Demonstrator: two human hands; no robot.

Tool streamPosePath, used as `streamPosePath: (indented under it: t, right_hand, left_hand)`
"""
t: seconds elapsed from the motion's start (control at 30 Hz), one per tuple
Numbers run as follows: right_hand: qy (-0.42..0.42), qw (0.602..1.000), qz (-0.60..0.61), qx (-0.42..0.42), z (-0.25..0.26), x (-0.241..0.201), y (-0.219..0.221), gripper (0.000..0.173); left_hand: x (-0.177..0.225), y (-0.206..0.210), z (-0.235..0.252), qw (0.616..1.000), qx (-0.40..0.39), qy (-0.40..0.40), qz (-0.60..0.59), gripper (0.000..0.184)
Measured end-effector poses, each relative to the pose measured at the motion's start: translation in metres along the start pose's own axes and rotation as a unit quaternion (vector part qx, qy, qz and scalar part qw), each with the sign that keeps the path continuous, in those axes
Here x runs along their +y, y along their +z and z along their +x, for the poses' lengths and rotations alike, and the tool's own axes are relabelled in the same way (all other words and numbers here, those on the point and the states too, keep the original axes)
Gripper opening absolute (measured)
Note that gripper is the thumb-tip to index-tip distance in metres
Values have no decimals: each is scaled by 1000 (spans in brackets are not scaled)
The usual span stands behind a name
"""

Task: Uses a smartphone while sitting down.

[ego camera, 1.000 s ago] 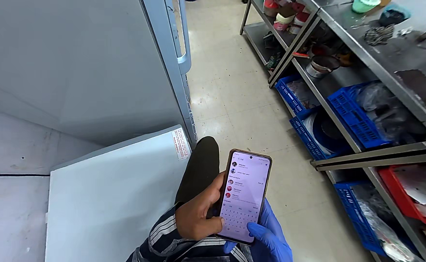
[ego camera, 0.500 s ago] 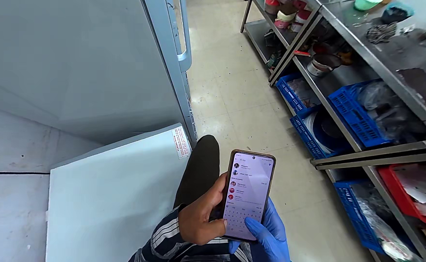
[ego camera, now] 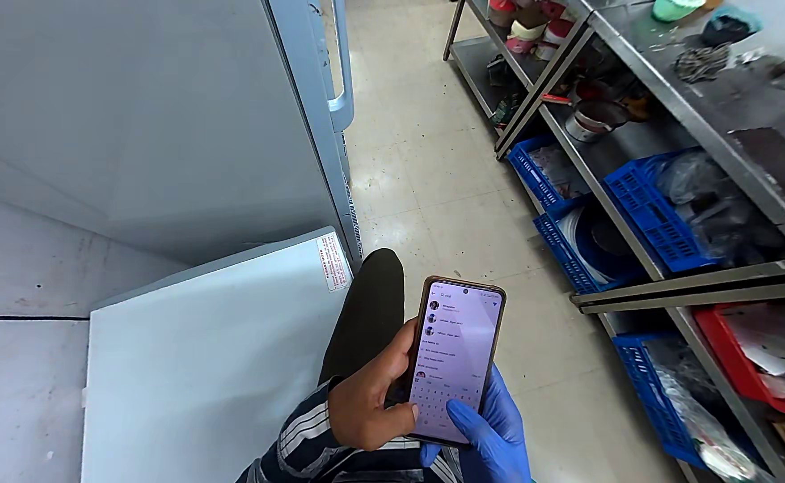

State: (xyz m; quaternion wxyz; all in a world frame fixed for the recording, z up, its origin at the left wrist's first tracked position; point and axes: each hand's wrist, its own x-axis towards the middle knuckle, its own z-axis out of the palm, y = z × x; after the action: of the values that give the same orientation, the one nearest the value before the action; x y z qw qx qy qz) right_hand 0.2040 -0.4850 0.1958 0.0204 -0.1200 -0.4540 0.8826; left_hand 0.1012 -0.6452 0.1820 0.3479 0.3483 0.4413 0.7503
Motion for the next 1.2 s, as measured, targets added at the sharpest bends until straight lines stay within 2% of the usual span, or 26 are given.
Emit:
streamPosePath:
  t: [0.53, 0.7, 0.93, 1.1, 1.2]
  right_hand:
    - [5, 1000, -4, -1, -1, 0, 1, 46]
    - [0, 1000, -9, -10, -2, 1, -1, 49]
    - [9, 999, -22, 27, -1, 2, 5, 47]
    - [-12, 999, 5, -35, -1, 6, -4, 52]
    - [-8, 1000, -4, -21, -1, 5, -2, 51]
  left_hand:
    - [-2, 0, -3, 1000, 2, -2, -6, 90]
    - [-2, 0, -3, 1000, 7, -2, -4, 86]
    - [-1, 0, -4, 1000, 7, -2, 8, 88]
    - [0, -1, -5, 1000, 9, -6, 6, 87]
    - [-1, 0, -5, 1000, 10, -4, 4, 86]
